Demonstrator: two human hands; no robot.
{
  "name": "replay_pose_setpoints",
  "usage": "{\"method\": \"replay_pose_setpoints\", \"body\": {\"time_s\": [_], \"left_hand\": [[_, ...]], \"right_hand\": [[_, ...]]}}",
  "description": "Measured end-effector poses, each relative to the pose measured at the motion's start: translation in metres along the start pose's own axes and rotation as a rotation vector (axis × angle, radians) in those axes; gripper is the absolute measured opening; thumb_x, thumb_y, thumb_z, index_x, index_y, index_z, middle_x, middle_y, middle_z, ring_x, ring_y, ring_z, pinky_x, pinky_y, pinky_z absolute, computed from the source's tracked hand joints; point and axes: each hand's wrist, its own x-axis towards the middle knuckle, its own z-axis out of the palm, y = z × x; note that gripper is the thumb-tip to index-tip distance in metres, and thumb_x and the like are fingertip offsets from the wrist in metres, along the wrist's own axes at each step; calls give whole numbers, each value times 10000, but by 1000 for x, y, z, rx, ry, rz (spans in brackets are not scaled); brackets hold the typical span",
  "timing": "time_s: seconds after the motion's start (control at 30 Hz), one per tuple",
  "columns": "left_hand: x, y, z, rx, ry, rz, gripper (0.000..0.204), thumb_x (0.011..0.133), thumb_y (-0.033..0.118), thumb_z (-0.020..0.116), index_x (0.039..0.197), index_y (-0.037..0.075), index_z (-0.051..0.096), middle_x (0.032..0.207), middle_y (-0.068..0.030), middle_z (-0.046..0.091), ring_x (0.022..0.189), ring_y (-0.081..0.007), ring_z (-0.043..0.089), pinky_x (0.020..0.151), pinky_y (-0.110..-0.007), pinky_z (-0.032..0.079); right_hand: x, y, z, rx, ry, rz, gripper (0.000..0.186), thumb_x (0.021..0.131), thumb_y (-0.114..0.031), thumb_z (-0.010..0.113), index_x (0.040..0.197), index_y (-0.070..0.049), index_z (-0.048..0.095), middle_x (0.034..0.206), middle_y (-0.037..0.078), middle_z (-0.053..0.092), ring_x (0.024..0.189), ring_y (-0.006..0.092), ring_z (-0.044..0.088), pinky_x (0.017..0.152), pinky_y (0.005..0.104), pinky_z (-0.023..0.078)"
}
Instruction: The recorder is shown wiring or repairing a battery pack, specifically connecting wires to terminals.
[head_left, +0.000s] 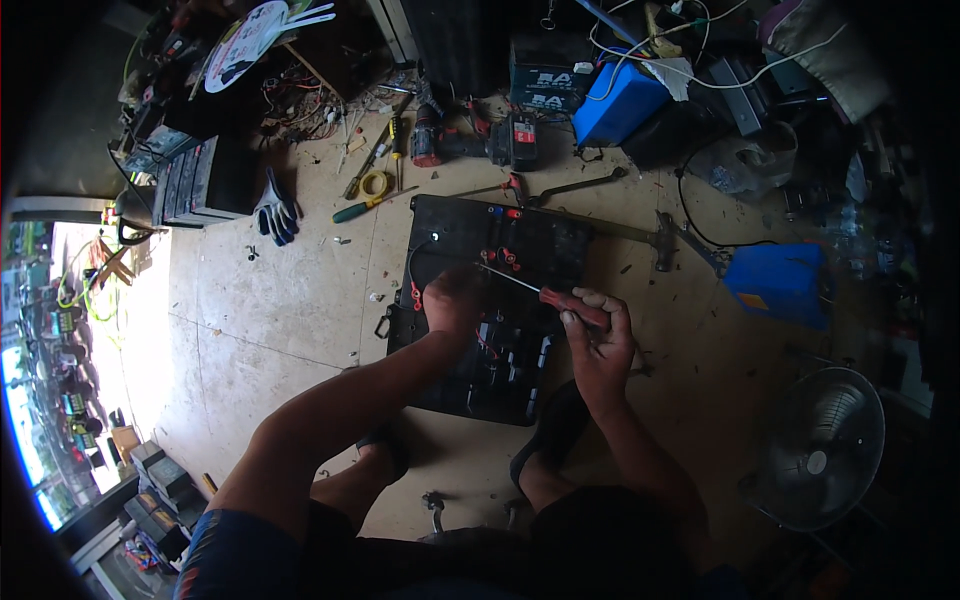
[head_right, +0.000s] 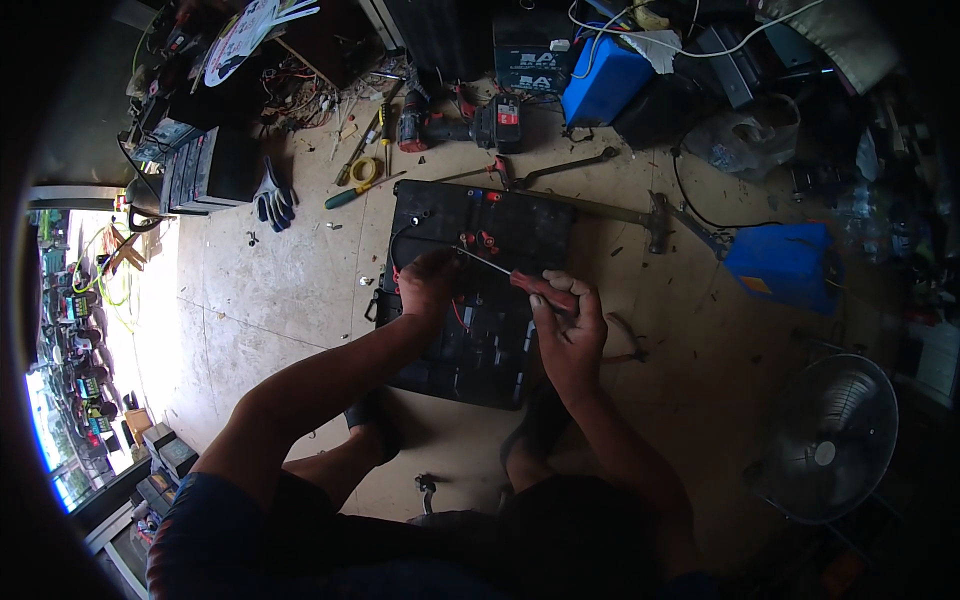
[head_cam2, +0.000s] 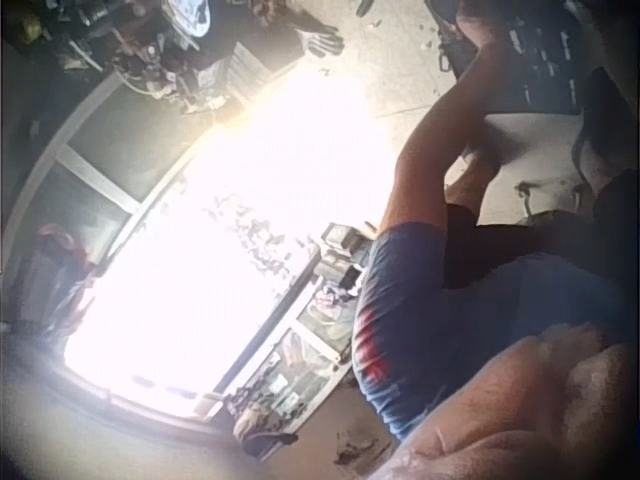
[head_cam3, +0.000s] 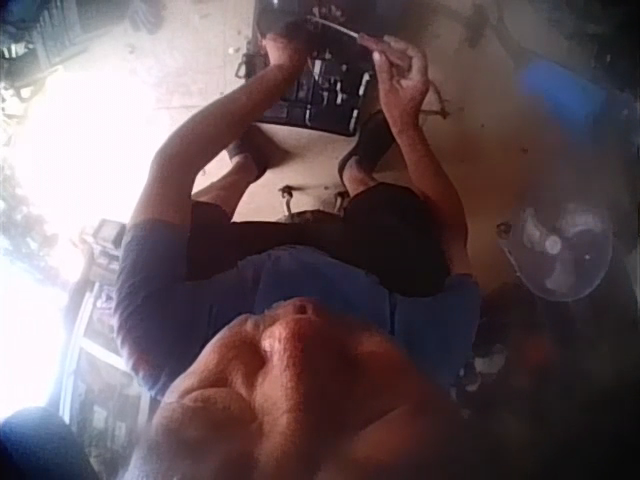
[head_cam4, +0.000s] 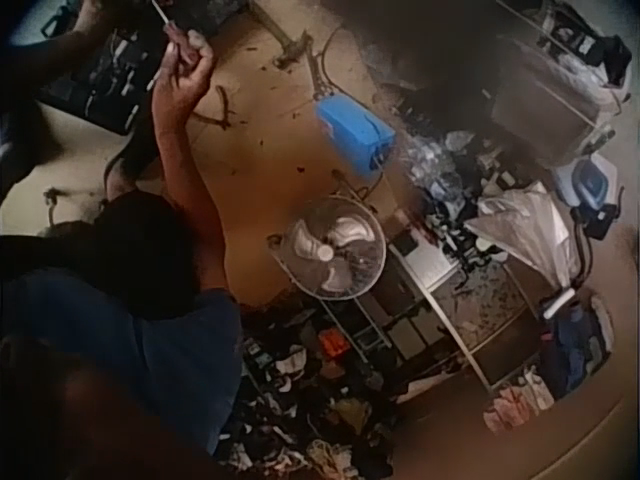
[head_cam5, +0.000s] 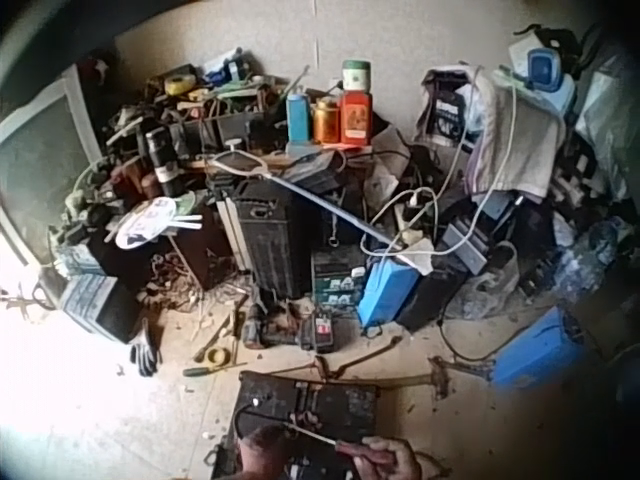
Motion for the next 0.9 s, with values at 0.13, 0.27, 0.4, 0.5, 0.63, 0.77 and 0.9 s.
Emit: {"method": "replay_pose_setpoints", "body": {"time_s": [0.13, 0.27, 0.4, 0.5, 0.63, 0.77, 0.9], "left_hand": [[-4, -15, 11, -118, 123, 106, 169, 914, 149, 699, 982, -4, 726, 810, -98, 727, 678, -131, 686, 597, -285, 537], [-1, -19, 17, -69, 142, 134, 121, 901, 109, 692, 859, -1, 720, 785, -88, 722, 676, -114, 670, 582, -287, 522], [20, -56, 24, 68, 199, 294, 183, 884, 158, 673, 747, 40, 704, 748, -87, 719, 666, -192, 702, 589, -332, 522], [24, -68, 26, 240, 244, 276, 231, 871, 264, 658, 749, 76, 715, 780, -104, 715, 716, -277, 717, 631, -370, 537], [24, -67, 29, 324, 225, 244, 231, 860, 269, 664, 759, 69, 721, 791, -116, 713, 715, -279, 715, 656, -373, 544], [32, -79, 28, 333, 226, 349, 227, 853, 274, 668, 757, 79, 731, 805, -109, 717, 739, -274, 716, 670, -371, 548], [22, -59, 33, 418, 199, 259, 203, 849, 262, 661, 743, 106, 737, 803, -88, 718, 751, -266, 718, 657, -364, 548]], "right_hand": [[1, 1, -1, -32, -4, -31, 285, 943, 45, 657, 1191, 26, 518, 1260, 144, 609, 1165, 190, 621, 1001, 319, 528], [3, -4, -4, -109, -20, -80, 273, 929, 50, 668, 1162, 24, 528, 1233, 152, 626, 1140, 199, 636, 984, 329, 538], [9, -9, -7, -157, -55, -101, 276, 921, 40, 683, 1153, 17, 534, 1227, 158, 633, 1121, 209, 647, 972, 335, 543], [20, -21, -3, -308, -117, -202, 275, 909, 32, 698, 1135, 4, 543, 1205, 155, 645, 1103, 227, 663, 938, 339, 552], [32, -42, 3, -520, -233, -347, 293, 869, 43, 719, 1106, -8, 556, 1133, 149, 658, 1042, 276, 684, 866, 344, 558], [41, -60, 15, -572, -321, -425, 308, 843, 58, 728, 1090, -14, 559, 1103, 151, 657, 974, 300, 696, 822, 349, 567], [44, -67, 17, -581, -355, -395, 310, 835, 68, 729, 1079, -16, 558, 1106, 149, 656, 941, 288, 706, 807, 350, 576]]}}
